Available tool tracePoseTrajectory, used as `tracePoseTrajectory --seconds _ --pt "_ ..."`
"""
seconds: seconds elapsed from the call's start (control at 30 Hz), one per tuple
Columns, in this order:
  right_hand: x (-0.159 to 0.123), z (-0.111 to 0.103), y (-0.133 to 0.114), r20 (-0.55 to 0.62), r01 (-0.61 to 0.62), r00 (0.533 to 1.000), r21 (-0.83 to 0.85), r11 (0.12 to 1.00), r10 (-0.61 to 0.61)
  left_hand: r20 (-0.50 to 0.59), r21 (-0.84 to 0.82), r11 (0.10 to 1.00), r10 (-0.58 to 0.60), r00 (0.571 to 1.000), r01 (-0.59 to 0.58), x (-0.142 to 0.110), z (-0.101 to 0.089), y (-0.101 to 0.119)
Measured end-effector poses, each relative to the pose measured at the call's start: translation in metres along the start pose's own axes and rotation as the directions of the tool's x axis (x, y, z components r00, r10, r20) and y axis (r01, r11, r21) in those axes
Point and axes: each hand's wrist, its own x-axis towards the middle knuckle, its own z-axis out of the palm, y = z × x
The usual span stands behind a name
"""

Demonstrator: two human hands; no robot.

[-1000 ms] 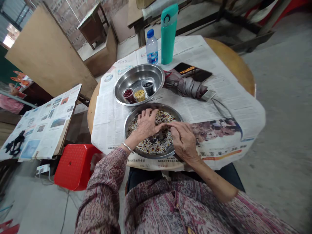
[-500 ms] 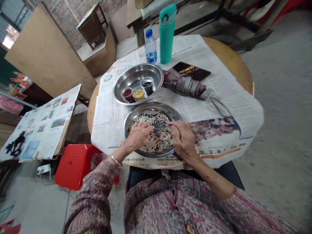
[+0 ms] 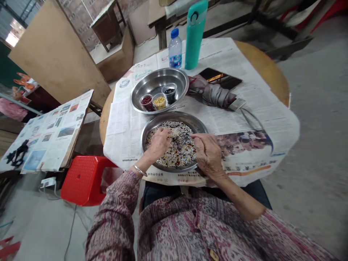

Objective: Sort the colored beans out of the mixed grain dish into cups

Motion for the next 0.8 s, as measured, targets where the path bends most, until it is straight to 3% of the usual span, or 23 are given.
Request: tracePoseTrajectory --seconds 0.2,0.4,0.53,0.6,0.7,0.8 --pt "0.0 -0.002 -0.002 -0.013 -0.011 1.0 0.019 1.0 0.011 0.019 -0.182 0.933 0.319 0.948 -0.31 0.015 0.009 0.012" --pt "0.0 -0.003 -0.002 -0.004 -0.004 1.0 0.01 1.0 0.004 0.142 -0.019 0.886 0.462 0.876 -0.464 -0.024 -0.003 0.02" --pt "-0.001 -0.003 -0.001 -0.003 0.0 1.0 0.011 1.0 0.0 0.19 0.131 0.812 0.543 0.818 -0.569 -0.031 0.003 0.023" --pt "-0.001 -0.003 -0.001 0.0 0.002 1.0 0.018 1.0 -0.002 0.173 0.205 0.793 0.548 0.818 -0.574 -0.022 0.013 0.024" --pt "-0.001 -0.003 -0.001 0.01 -0.009 1.0 0.02 1.0 0.009 0.135 0.27 0.811 0.502 0.854 -0.519 -0.003 0.023 0.028" --pt "-0.001 -0.003 -0.001 0.017 -0.014 1.0 0.028 0.999 0.014 0.122 0.308 0.838 0.436 0.892 -0.451 0.012 0.02 0.028"
